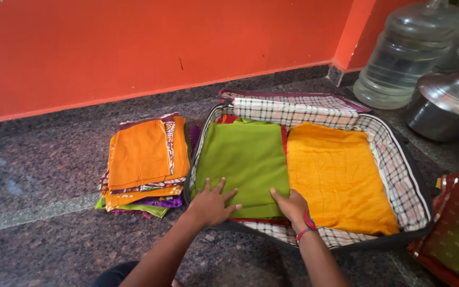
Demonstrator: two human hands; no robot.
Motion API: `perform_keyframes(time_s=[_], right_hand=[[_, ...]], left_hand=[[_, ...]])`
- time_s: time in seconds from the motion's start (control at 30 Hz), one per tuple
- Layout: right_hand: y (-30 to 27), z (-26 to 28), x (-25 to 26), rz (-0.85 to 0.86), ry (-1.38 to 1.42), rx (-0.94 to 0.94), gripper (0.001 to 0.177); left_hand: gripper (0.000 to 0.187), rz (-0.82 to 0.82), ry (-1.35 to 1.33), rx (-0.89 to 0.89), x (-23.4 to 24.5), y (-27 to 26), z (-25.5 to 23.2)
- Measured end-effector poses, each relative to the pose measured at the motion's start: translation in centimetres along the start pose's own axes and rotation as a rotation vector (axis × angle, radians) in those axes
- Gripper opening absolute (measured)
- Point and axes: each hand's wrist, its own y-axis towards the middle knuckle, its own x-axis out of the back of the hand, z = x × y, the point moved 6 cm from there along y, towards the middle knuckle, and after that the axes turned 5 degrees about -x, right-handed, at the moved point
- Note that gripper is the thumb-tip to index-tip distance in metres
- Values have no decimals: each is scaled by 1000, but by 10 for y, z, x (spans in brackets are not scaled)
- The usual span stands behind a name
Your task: The person organizes and packs several pieces of clothing into a suitcase by hand, unfolding, smoothing, and stacking them in layers.
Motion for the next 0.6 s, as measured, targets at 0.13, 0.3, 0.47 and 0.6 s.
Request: perform_keyframes(time_s=[0.13, 0.3, 0.47, 0.6], right_hand=[[1, -6, 3, 18, 201, -47, 62], [15, -5, -8, 261, 378, -276, 67], [71, 21, -10, 360, 326, -443, 57], [95, 30, -21, 279, 574, -479, 50]], left_hand=[[73, -42, -66, -38, 3, 4, 3], [75, -12, -89, -40, 2, 9, 7], [77, 34, -132, -57, 5, 13, 15], [80, 79, -165, -52, 8, 13, 16]])
